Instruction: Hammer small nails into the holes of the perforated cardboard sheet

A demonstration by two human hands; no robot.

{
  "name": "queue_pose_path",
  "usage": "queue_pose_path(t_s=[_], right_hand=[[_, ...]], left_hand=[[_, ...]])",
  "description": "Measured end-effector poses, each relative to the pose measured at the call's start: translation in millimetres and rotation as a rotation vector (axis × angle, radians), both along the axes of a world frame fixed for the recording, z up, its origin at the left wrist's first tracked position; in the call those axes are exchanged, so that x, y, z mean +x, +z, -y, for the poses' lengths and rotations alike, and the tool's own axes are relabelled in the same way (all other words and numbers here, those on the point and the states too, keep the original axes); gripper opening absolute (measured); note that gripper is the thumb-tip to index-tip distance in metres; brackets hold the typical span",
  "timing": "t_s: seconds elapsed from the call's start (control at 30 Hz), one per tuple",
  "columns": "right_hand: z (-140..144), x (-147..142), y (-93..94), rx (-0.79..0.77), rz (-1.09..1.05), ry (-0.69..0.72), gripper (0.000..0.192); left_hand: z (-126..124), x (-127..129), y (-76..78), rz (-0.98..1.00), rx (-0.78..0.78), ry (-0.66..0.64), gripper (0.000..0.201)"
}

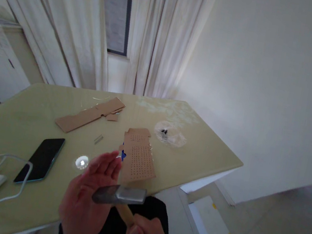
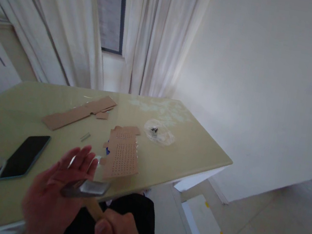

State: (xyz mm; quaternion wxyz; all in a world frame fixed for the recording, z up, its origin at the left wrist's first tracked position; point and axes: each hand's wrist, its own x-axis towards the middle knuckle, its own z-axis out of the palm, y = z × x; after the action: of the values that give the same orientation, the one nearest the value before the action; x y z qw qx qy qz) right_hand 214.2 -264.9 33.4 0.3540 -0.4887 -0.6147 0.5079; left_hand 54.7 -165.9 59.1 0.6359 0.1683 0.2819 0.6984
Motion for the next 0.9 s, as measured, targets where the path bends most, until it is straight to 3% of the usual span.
queue_pose_path(t_s=[0.17,0.33,0.5,0.67,0.83,0.9], right_hand=[[14.9,2.2,5.0,-0.039,-0.071,-0.070,0.078],[13.8,-3.1,-6.6,0.034,0.046,-0.002,0.078],[12.5,-0.2,-17.3,0.081,0.019,-0.099,0.077],[8.7,2.7,-22.0,0.092,0.087,0.038,0.075],[7.8,5.5,-25.2,0.071,-0.072,-0.072,0.078],[4.9,6.6,-27.9,0.051,-0.050,-0.054,0.079]], left_hand=[[7.2,-2.1,-1.3,0.050,-0.048,0.016,0.043],[15.5,-2.0,2.1,0.044,-0.057,-0.028,0.041],[17.6,-10.2,-2.2,0.030,-0.050,0.014,0.042],[20.5,-11.1,0.6,-0.005,-0.122,-0.002,0.045],[18.7,-13.1,-1.9,-0.039,-0.097,0.046,0.040],[18.6,-11.8,-5.4,-0.061,-0.108,0.076,0.039]])
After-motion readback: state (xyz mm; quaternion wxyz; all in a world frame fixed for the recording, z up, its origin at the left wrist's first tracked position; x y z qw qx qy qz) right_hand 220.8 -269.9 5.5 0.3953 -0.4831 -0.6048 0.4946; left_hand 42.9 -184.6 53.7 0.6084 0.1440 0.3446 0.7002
